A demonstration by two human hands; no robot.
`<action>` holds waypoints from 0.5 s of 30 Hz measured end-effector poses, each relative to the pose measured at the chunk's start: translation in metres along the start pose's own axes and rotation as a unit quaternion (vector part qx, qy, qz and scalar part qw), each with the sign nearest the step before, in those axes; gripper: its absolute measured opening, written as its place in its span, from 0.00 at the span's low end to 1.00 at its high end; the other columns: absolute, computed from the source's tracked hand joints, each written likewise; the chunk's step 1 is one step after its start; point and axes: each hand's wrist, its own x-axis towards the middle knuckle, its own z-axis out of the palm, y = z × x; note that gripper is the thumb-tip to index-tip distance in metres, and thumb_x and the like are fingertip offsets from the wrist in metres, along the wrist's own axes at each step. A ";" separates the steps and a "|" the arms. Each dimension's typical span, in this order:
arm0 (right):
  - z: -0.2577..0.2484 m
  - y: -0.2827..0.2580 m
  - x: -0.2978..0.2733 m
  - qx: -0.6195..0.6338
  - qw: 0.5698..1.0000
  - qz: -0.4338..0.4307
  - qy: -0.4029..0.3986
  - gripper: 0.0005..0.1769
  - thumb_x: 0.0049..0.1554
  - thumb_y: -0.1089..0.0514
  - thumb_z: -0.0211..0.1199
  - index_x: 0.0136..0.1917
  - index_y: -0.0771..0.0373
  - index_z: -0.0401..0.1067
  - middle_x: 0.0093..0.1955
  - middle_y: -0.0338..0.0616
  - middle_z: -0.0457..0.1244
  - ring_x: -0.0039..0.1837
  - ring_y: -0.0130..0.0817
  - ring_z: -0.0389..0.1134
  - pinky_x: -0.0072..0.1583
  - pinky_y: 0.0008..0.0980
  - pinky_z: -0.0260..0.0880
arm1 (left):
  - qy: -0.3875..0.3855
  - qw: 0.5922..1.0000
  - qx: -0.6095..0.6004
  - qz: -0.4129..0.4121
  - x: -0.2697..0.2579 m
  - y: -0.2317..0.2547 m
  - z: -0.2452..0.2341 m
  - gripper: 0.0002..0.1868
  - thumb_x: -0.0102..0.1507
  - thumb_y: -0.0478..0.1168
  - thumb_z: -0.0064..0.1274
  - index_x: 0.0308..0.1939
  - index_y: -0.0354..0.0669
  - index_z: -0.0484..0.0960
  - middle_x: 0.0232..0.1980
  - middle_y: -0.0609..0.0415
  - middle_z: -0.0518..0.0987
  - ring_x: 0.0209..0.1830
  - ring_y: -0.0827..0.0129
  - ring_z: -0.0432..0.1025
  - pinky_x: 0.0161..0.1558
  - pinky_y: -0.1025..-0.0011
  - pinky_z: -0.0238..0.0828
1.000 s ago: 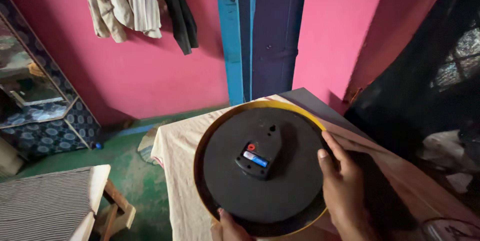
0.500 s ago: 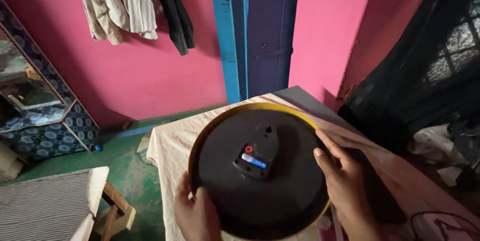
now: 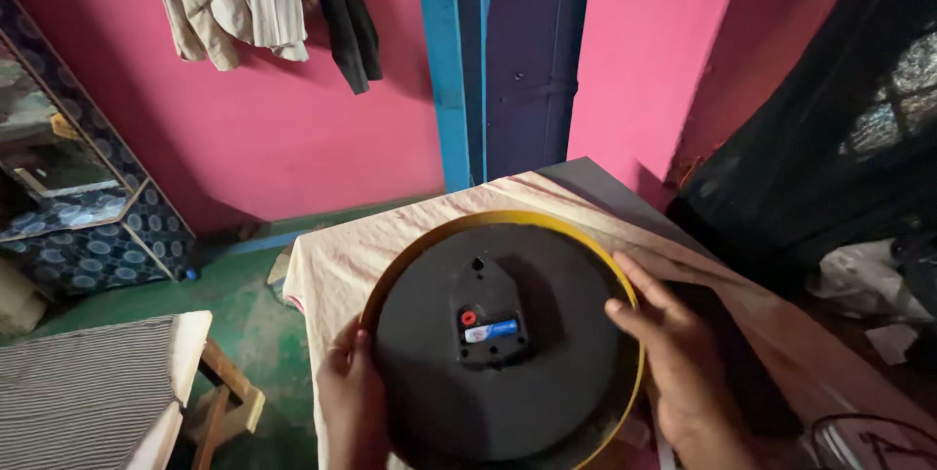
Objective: The person opens the battery compartment of a pink flashlight and removes a battery, then loads batteries into a white handheld device. They flip the wall clock face-down on the table and open the battery cover on its back to work on the clock's batteries.
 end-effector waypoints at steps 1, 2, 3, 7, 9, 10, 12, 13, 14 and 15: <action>0.003 0.001 0.000 -0.004 1.000 -0.003 0.004 0.36 0.50 0.66 0.61 0.73 0.61 0.68 0.68 0.41 0.67 0.66 0.30 0.67 0.66 0.30 0.63 | 0.003 1.000 -0.012 -0.017 -0.003 0.003 0.000 0.20 0.69 0.40 0.45 0.61 0.34 0.81 0.49 0.47 0.86 0.45 0.69 0.78 0.50 0.72 0.72; 0.007 0.004 0.001 -0.063 0.998 -0.025 0.012 0.36 0.50 0.66 0.61 0.73 0.61 0.68 0.69 0.40 0.67 0.67 0.29 0.67 0.66 0.29 0.62 | 0.006 0.999 -0.025 -0.033 -0.006 0.006 -0.001 0.20 0.69 0.41 0.45 0.61 0.36 0.81 0.48 0.47 0.86 0.45 0.69 0.78 0.49 0.71 0.72; 0.010 0.008 0.001 -0.121 0.991 -0.045 0.023 0.35 0.51 0.66 0.61 0.73 0.62 0.67 0.69 0.40 0.67 0.68 0.27 0.66 0.66 0.28 0.62 | 0.007 0.998 -0.036 -0.051 -0.007 0.008 -0.003 0.20 0.68 0.41 0.46 0.60 0.38 0.81 0.47 0.47 0.87 0.44 0.68 0.79 0.48 0.70 0.73; 0.009 0.023 0.005 -0.271 0.961 -0.047 0.020 0.30 0.54 0.65 0.61 0.71 0.60 0.70 0.67 0.43 0.70 0.66 0.28 0.68 0.67 0.27 0.62 | 0.047 0.960 0.261 -0.090 -0.006 0.014 -0.022 0.18 0.65 0.47 0.55 0.57 0.52 0.87 0.41 0.40 0.88 0.42 0.55 0.82 0.49 0.59 0.75; 0.005 0.030 0.005 -0.334 0.941 0.037 0.031 0.31 0.59 0.65 0.62 0.76 0.54 0.72 0.61 0.66 0.65 0.63 0.58 0.65 0.62 0.44 0.64 | 0.046 0.947 0.318 -0.025 -0.006 0.015 -0.032 0.16 0.60 0.48 0.58 0.51 0.55 0.89 0.44 0.43 0.87 0.46 0.53 0.81 0.51 0.58 0.75; 0.004 0.034 0.006 -0.362 0.928 0.077 0.037 0.32 0.62 0.65 0.63 0.78 0.51 0.74 0.58 0.78 0.62 0.61 0.73 0.63 0.60 0.52 0.64 | 0.049 0.940 0.337 -0.024 -0.007 0.016 -0.033 0.16 0.60 0.48 0.58 0.50 0.56 0.90 0.44 0.44 0.86 0.46 0.51 0.80 0.52 0.57 0.75; 0.002 0.041 0.013 -0.326 0.942 -0.075 -0.003 0.28 0.56 0.67 0.61 0.70 0.59 0.74 0.65 0.59 0.66 0.68 0.46 0.65 0.66 0.38 0.61 | 0.054 0.924 0.377 -0.028 -0.010 0.017 -0.034 0.14 0.59 0.47 0.57 0.48 0.57 0.90 0.44 0.44 0.86 0.47 0.48 0.80 0.53 0.54 0.74; -0.001 0.045 0.014 -0.305 0.940 -0.150 -0.022 0.26 0.53 0.68 0.60 0.66 0.63 0.75 0.68 0.49 0.68 0.71 0.33 0.66 0.69 0.31 0.59 | 0.047 0.915 0.400 -0.014 -0.015 0.017 -0.033 0.14 0.60 0.46 0.56 0.47 0.57 0.90 0.43 0.43 0.85 0.46 0.46 0.79 0.52 0.54 0.75; -0.003 0.049 0.015 -0.308 0.945 -0.112 -0.011 0.27 0.53 0.68 0.60 0.66 0.62 0.74 0.67 0.48 0.69 0.69 0.33 0.68 0.67 0.31 0.61 | 0.041 0.905 0.424 0.001 -0.018 0.018 -0.031 0.13 0.61 0.46 0.55 0.47 0.57 0.91 0.43 0.41 0.84 0.45 0.45 0.79 0.51 0.53 0.75; -0.006 0.054 0.016 -0.312 0.947 -0.073 0.000 0.27 0.53 0.67 0.60 0.67 0.60 0.74 0.66 0.47 0.70 0.66 0.33 0.70 0.66 0.31 0.63 | 0.034 0.894 0.446 0.013 -0.022 0.019 -0.029 0.13 0.62 0.45 0.53 0.46 0.58 0.91 0.42 0.40 0.83 0.45 0.43 0.78 0.50 0.52 0.75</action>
